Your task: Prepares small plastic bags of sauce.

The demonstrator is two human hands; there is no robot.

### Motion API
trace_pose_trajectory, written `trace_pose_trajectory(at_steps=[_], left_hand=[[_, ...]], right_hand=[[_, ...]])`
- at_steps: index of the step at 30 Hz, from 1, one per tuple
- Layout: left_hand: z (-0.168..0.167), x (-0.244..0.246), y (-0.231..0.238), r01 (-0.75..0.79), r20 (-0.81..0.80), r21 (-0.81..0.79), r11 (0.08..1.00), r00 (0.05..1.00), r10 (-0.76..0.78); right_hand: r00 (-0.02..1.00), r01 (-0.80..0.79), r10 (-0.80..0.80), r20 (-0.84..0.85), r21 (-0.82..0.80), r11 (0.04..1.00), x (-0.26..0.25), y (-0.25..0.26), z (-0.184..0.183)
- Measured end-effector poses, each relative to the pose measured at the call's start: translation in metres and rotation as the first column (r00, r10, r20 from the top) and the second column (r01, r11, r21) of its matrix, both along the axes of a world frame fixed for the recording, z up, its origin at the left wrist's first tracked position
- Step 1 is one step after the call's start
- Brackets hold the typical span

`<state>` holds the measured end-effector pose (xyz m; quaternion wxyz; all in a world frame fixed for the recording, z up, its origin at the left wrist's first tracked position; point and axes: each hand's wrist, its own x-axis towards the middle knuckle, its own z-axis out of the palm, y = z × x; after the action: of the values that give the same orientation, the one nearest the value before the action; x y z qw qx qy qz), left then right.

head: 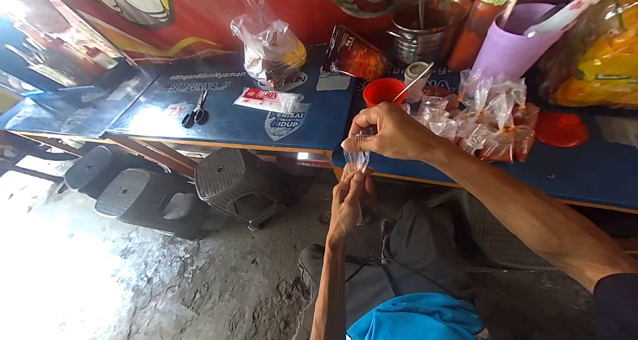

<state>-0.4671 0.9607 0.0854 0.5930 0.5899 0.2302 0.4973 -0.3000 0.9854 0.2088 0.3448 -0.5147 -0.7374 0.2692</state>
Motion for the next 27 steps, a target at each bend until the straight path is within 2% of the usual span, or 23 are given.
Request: trace_pose_trajectory(at_steps=[2, 4, 6, 7, 10, 12, 15, 16, 18, 20, 21, 22, 24, 27], left_hand=[[0.005, 0.003, 0.001, -0.119, 0.005, -0.114, 0.986, 0.993, 0.121], [0.013, 0.003, 0.005, -0.244, 0.029, -0.244, 0.939, 0.966, 0.258], [0.02, 0.004, 0.01, -0.327, 0.041, -0.308, 0.893, 0.934, 0.356], [0.023, 0.005, 0.012, -0.346, 0.045, -0.32, 0.882, 0.924, 0.379], [0.026, 0.015, 0.015, -0.363, 0.071, -0.359, 0.86, 0.908, 0.413], [0.025, 0.023, 0.012, -0.355, 0.068, -0.394, 0.848, 0.909, 0.412], [0.028, 0.026, 0.007, -0.329, 0.025, -0.406, 0.852, 0.928, 0.371], [0.031, 0.024, 0.006, -0.312, -0.005, -0.416, 0.854, 0.94, 0.341], [0.033, 0.015, 0.008, -0.242, -0.055, -0.449, 0.86, 0.968, 0.244], [0.031, 0.009, 0.012, -0.183, -0.058, -0.461, 0.868, 0.983, 0.177], [0.03, 0.008, 0.012, -0.173, -0.051, -0.461, 0.87, 0.984, 0.169], [0.029, 0.009, 0.012, -0.176, -0.039, -0.463, 0.869, 0.983, 0.178], [0.027, 0.013, 0.01, -0.195, 0.005, -0.489, 0.85, 0.974, 0.226], [0.028, 0.02, 0.009, -0.242, 0.065, -0.502, 0.83, 0.947, 0.315]], right_hand=[[0.999, 0.008, -0.004, -0.041, 0.118, 0.993, 0.005, -0.011, -0.01], [0.997, 0.076, -0.074, -0.017, 0.295, 0.953, 0.008, -0.029, -0.032], [0.987, 0.131, -0.158, 0.021, 0.458, 0.879, 0.004, -0.045, -0.072], [0.986, 0.131, -0.164, 0.026, 0.484, 0.865, -0.001, -0.051, -0.096], [0.987, 0.133, -0.087, -0.138, 0.371, 0.919, -0.021, -0.057, -0.147], [0.935, 0.153, -0.066, -0.347, 0.23, 0.961, -0.031, -0.051, -0.157], [0.821, 0.16, -0.054, -0.569, 0.138, 0.977, -0.037, -0.043, -0.157], [0.759, 0.139, -0.074, -0.646, 0.051, 0.989, -0.037, -0.043, -0.152], [0.547, 0.001, -0.211, -0.81, -0.252, 0.968, -0.037, -0.047, -0.139], [0.341, -0.212, -0.419, -0.841, -0.504, 0.838, -0.033, -0.048, -0.127], [0.286, -0.287, -0.487, -0.826, -0.558, 0.779, -0.033, -0.048, -0.124], [0.267, -0.316, -0.508, -0.819, -0.573, 0.756, -0.033, -0.049, -0.123], [0.283, -0.224, -0.44, -0.852, -0.505, 0.833, -0.035, -0.057, -0.125], [0.372, -0.078, -0.131, -0.919, -0.172, 0.982, -0.04, -0.069, -0.143]])
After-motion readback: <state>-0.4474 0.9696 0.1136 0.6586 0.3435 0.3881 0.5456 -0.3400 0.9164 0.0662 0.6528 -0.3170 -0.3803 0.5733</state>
